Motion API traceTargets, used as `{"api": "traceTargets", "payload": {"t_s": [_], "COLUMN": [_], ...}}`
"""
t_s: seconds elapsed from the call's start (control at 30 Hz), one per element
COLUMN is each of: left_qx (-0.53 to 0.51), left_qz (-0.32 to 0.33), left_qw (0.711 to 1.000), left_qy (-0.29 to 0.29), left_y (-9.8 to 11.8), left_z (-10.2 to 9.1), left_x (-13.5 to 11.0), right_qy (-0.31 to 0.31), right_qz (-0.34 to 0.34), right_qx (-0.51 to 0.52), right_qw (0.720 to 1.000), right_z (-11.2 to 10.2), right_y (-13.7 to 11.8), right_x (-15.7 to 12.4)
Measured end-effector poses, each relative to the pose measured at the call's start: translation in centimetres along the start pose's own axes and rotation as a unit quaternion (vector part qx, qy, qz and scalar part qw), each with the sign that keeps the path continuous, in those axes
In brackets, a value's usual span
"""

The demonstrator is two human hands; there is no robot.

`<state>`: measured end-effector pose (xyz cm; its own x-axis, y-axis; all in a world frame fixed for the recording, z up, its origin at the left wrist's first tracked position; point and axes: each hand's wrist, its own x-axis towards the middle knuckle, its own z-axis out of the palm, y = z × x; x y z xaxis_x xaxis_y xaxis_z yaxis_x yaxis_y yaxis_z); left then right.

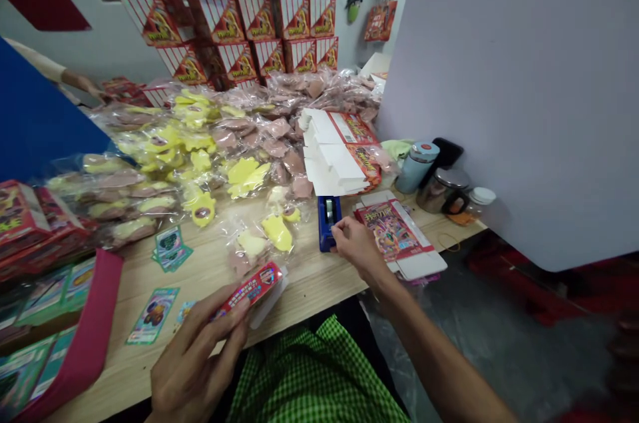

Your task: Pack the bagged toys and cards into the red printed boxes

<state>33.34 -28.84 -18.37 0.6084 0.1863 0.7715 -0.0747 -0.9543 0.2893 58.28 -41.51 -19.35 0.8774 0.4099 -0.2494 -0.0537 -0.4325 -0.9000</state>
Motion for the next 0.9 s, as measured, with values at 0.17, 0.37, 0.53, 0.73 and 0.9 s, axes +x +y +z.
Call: {"api": "traceTargets", "payload": {"t_s": [0.17,0.37,0.53,0.73,0.9], "left_qx": [-0.012,0.024,0.056,0.051,0.048], "left_qz": [0.035,0.002,-0.01,0.007,-0.02], "left_qw": [0.999,0.999,0.998,0.999,0.999], "left_qy": [0.01,-0.024,0.003,-0.005,0.005], "left_y": [0.9,0.0,-1.2,-1.8,-1.0], "left_z": [0.5,-0.4,-0.4,-0.6,-0.8], "left_x": [-0.6,-0.3,0.2,0.6,1.0], "right_qy": [-0.004,0.003,0.072,0.08,0.033], "right_qz": [-0.014,-0.059,-0.094,-0.129,-0.19], "right_qx": [0.001,0.0,-0.06,-0.096,-0.093], "right_qw": [1.0,0.998,0.991,0.984,0.977], "right_z": [0.0,-0.7,0.5,0.3,-0.9], "right_y": [0.1,1.3,4.3,5.1,2.4], "right_x": [0.5,-0.2,-0.5,-0.9,-4.4]}}
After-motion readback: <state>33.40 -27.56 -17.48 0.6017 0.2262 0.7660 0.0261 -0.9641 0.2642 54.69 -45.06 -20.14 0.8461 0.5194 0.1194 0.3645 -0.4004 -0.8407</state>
